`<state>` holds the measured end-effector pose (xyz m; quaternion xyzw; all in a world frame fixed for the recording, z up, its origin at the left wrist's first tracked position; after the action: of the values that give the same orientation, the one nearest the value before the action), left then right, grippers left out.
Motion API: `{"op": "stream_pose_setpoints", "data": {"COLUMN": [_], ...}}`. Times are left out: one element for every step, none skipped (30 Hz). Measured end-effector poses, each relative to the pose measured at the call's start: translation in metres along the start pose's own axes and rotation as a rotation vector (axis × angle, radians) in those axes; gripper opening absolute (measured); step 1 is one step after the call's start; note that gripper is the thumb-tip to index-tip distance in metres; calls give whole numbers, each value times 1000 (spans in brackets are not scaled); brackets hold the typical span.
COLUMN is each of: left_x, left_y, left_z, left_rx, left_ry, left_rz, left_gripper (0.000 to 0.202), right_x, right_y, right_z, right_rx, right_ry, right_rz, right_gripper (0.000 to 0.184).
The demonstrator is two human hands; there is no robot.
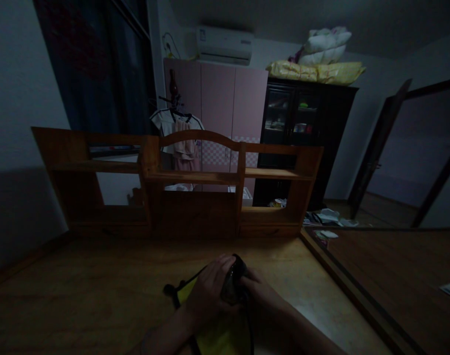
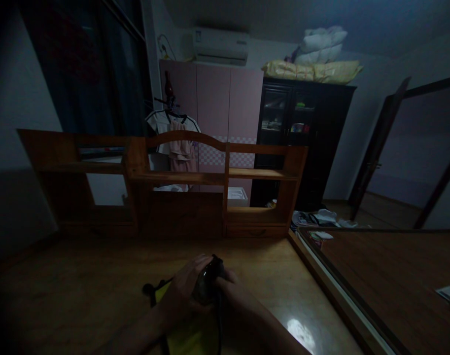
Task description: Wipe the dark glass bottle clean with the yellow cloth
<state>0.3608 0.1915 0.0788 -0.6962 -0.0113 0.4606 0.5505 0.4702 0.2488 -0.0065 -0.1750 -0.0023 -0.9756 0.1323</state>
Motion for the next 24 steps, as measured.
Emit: {"op": "stream_pose_setpoints", "data": {"left_x": [1,2,4,5,7,9,10,11,11,10,8,5,3,1,0,-1,-1,-1,-1,0,0,1,1,1], "left_y": [-1,-1,0,0,1,2,3,3,3,2,1,0,-1,-2,-3,-4,-4,-4,-3,-3,-2,-1,0,2], "left_z": [-1,-1,0,1,1,1,0,-1,-1,-3,-5,-6,-8,-9,-9,-8,-7,-6,-3,0,4,8,13,17], "left_rx": [13,16,12,8,8,11,14,18,22,30,39,50,57,59,56,47,36,23,4,-18,-47,-81,-116,-152], "left_ry": [-17,-31,-43,-55,-65,-73,-79,-83,-85,-84,-81,-76,-69,-61,-51,-41,-32,-24,-16,-10,-6,-3,1,6], "left_rz": [8,17,30,38,46,58,67,72,75,69,56,40,29,22,20,20,22,19,15,9,1,-9,-17,-24], "left_gripper": [91,91,90,89,88,88,87,85,84,83,82,82,83,84,85,86,86,86,87,87,88,88,88,88], "right_x": [0,0,1,2,3,4,5,5,6,5,6,6,5,5,3,2,2,1,0,0,0,0,0,1], "right_y": [0,0,1,2,3,4,6,8,9,11,12,13,13,12,12,11,11,10,10,11,11,12,12,13], "right_z": [1,1,2,4,7,12,17,22,27,32,36,39,41,42,42,41,40,40,40,41,41,41,42,42], "right_rx": [-17,-32,-52,-81,-120,-164,-210,-254,-291,-321,-344,-359,-364,-364,-356,-346,-336,-330,-324,-315,-304,-292,-281,-274], "right_ry": [20,32,45,72,115,172,242,318,392,460,524,580,627,661,687,701,701,684,650,606,556,507,465,432], "right_rz": [3,3,7,15,24,29,29,25,17,6,2,-3,-7,-14,-20,-25,-30,-37,-44,-53,-62,-73,-86,-97], "right_gripper": [36,39,41,43,44,43,42,40,37,33,29,26,24,22,23,24,26,29,31,34,37,40,42,43]}}
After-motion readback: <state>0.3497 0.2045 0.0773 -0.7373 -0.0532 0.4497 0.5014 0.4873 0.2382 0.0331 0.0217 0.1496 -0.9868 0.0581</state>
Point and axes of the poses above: each hand's wrist, its own y-axis away from the middle knuckle, its own x-axis out of the palm, z = x × y, the point moved 10 cm from there along -y, towards the middle knuckle, and after that the axes turned 9 degrees about -y, right-handed, at the moved point
